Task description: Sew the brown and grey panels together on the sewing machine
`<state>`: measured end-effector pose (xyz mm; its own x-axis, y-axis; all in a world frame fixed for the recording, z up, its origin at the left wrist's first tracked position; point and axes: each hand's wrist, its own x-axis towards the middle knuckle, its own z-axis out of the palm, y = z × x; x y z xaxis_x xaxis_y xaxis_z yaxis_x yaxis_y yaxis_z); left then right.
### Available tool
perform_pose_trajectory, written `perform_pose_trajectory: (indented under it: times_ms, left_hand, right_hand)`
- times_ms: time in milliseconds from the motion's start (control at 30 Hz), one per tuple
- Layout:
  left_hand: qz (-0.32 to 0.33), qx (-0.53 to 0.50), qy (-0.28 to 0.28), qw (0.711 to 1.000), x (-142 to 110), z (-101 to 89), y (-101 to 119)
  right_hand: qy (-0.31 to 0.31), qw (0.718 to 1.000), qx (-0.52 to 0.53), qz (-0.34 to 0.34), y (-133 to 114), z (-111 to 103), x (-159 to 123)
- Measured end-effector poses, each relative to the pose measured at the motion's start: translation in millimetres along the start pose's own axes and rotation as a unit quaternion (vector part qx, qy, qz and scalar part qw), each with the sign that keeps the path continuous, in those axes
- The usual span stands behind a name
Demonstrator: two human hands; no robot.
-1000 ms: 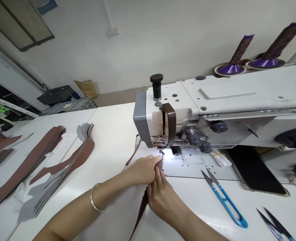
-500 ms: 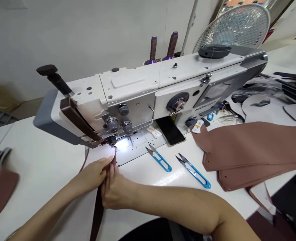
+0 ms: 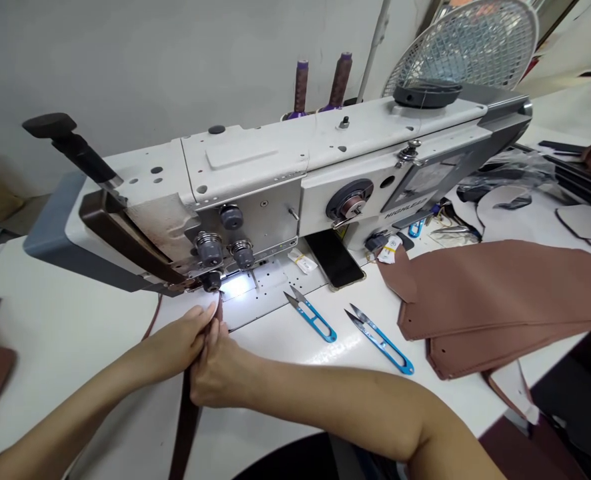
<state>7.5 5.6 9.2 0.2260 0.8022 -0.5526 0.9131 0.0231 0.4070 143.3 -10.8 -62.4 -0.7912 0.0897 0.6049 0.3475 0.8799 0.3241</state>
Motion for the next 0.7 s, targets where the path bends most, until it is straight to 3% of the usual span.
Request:
perform_pose_trajectory:
  times_ms: [133, 367, 700]
  left_hand:
    - [0.017, 0.012, -0.017, 1.0, 1.2, 2.0, -3.0]
    - [0.013, 0.031, 0.003, 0.999, 2.8, 6.6, -3.5]
    - [0.006, 0.046, 0.018, 0.999, 3.8, 8.9, -7.1]
  right_hand:
    - [-0.014, 1.0, 0.006, 0.001, -2.7, -4.4, 0.4]
    - [-0.048, 0.999, 0.013, -0.014, -0.3, 1.7, -0.6]
    - [-0.04, 0.999, 0.015, -0.006, 3.8, 0.6, -0.6]
